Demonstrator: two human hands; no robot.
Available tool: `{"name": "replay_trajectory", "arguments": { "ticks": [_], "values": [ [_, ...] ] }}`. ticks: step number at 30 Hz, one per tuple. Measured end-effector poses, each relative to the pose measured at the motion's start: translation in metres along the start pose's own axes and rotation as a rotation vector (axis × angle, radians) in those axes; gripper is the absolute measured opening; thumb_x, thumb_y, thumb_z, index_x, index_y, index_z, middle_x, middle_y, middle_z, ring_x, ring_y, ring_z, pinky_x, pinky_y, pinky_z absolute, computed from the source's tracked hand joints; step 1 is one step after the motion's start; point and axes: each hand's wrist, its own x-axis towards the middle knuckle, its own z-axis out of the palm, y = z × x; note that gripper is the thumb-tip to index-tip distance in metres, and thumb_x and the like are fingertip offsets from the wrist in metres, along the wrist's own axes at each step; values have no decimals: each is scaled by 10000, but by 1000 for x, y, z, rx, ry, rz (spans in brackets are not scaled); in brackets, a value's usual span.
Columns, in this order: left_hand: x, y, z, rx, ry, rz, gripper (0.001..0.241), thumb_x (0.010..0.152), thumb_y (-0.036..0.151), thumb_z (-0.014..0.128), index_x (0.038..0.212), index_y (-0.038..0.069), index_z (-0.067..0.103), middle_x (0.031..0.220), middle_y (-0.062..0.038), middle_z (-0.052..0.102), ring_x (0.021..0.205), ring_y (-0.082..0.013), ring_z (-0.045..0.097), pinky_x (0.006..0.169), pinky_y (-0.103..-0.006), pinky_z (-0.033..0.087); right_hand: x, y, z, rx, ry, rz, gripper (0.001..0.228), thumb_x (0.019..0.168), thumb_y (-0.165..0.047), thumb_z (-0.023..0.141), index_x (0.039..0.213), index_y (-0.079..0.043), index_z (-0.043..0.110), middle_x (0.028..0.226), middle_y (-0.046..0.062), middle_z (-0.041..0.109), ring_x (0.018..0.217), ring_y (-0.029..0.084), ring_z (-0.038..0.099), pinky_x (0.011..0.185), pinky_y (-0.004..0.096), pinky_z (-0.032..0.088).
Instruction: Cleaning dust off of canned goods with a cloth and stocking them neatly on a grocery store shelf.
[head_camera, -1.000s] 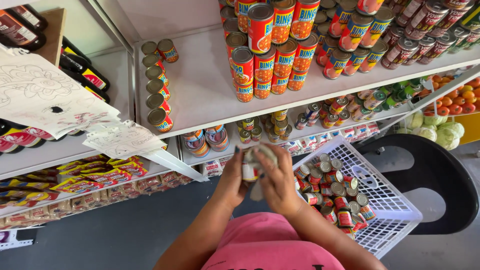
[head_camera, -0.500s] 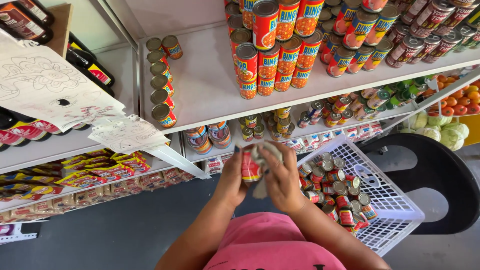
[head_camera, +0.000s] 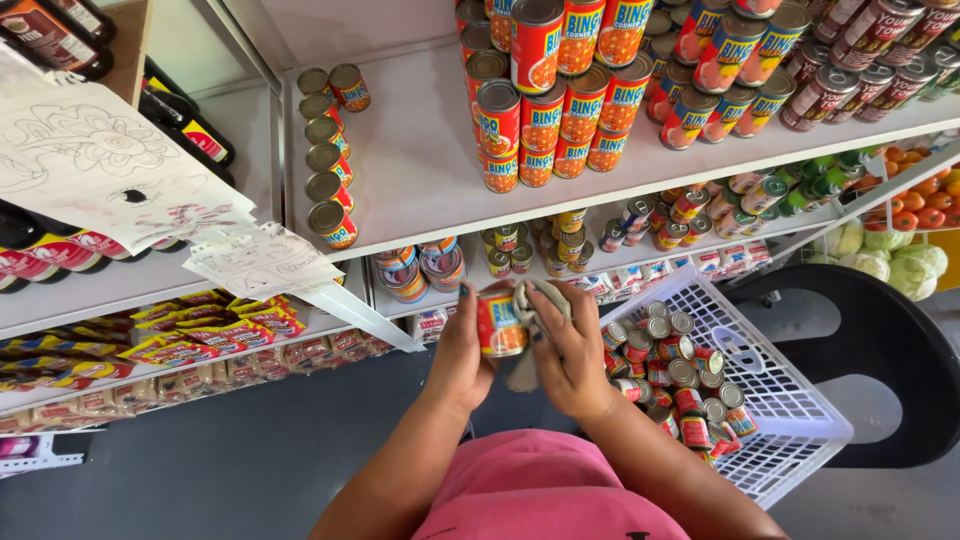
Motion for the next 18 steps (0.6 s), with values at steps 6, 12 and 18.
{"name": "replay_trajectory", "arguments": {
  "ticks": [6, 12, 18],
  "values": [
    [6, -2, -5, -182, 43, -29, 754, 967, 683, 492, 1115, -36, 665, 997, -231, 746, 848, -308, 763, 737, -409, 636, -9, -7, 0, 11, -40, -135, 409, 989, -214, 515, 1303, -27, 698, 1265, 281, 592, 1118, 500, 601, 919, 576, 494],
    [26, -13, -21, -70, 49, -76, 572, 911, 480, 726, 1151, -31, 632, 994, -214, 736, 866, -328, 759, 779, -482, 647, 14, -4, -5, 61, -39, 11, 405, 1005, -159, 511, 1346, -7, 666, 1214, 281, 588, 1028, 487, 616, 862, 565, 501],
    [35, -11, -17, -518, 112, -157, 496, 923, 382, 736, 1105, -61, 606, 1036, -245, 716, 956, -377, 741, 823, -516, 641, -4, 13, -12, -25, 5, 6, 330, 946, -177, 630, 1229, -59, 753, 1181, 230, 609, 953, 408, 630, 817, 520, 513]
  ]
}}
